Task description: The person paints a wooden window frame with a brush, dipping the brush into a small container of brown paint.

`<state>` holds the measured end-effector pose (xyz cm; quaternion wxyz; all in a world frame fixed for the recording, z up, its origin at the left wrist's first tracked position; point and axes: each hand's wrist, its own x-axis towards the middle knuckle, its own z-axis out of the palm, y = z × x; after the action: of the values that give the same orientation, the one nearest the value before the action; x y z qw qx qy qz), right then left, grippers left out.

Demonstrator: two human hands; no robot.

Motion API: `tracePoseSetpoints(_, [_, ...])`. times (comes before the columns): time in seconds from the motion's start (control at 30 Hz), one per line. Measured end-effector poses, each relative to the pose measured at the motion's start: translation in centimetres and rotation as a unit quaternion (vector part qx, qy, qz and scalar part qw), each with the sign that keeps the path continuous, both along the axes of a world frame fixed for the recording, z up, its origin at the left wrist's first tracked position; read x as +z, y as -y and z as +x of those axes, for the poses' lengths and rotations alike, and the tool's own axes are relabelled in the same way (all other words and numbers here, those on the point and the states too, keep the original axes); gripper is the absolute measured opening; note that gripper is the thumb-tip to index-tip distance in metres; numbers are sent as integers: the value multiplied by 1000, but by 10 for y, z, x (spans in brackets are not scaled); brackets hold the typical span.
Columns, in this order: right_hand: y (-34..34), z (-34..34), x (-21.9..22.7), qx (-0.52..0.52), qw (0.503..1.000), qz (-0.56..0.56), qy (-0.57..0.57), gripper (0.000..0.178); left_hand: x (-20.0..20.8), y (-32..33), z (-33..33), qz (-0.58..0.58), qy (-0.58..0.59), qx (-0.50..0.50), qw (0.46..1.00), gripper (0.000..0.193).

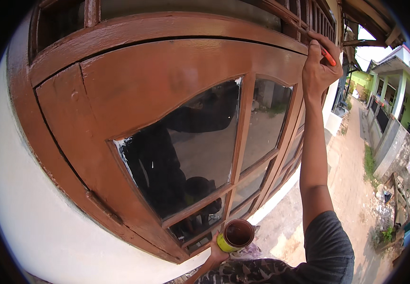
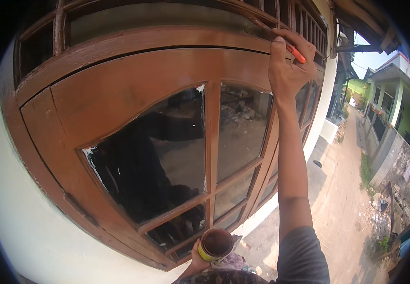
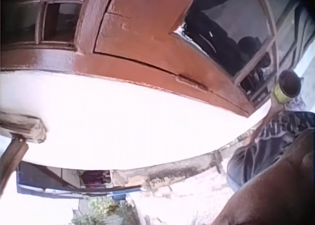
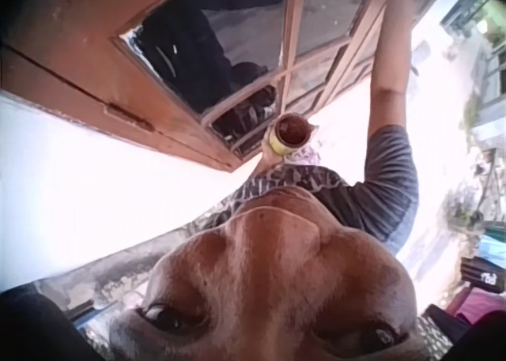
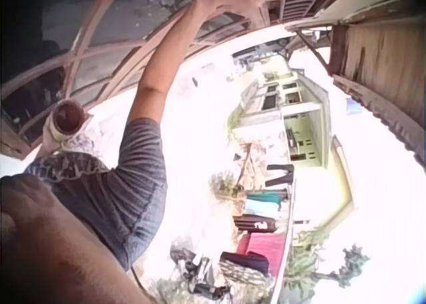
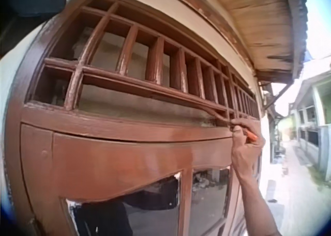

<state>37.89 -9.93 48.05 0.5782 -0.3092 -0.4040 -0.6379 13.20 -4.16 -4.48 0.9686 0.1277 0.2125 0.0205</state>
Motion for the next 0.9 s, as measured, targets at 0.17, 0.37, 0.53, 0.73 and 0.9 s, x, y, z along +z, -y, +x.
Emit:
tracePoseSetpoints(0.17, [-21, 4, 16, -54, 997, -49, 40, 12, -11, -1, 3, -3, 13, -2, 1000, 62])
tracePoseSetpoints(0.37, [-4, -8, 2, 30, 999, -7, -9, 14, -5, -1, -1, 13, -23, 3, 1000, 62])
tracePoseSetpoints(0.53, [-24, -8, 8, -65, 995, -62, 52, 12, -1, -3, -1, -16, 1, -14, 1000, 61])
tracePoseSetpoints(0.73, [-14, -15, 12, -24, 999, -7, 46, 14, -14, -4, 0, -9, 5, -7, 1000, 61])
tracePoseSetpoints(0.9, [-21, -8, 7, -103, 989, -72, 78, 14, -9, -7, -3, -8, 13, -23, 1000, 63])
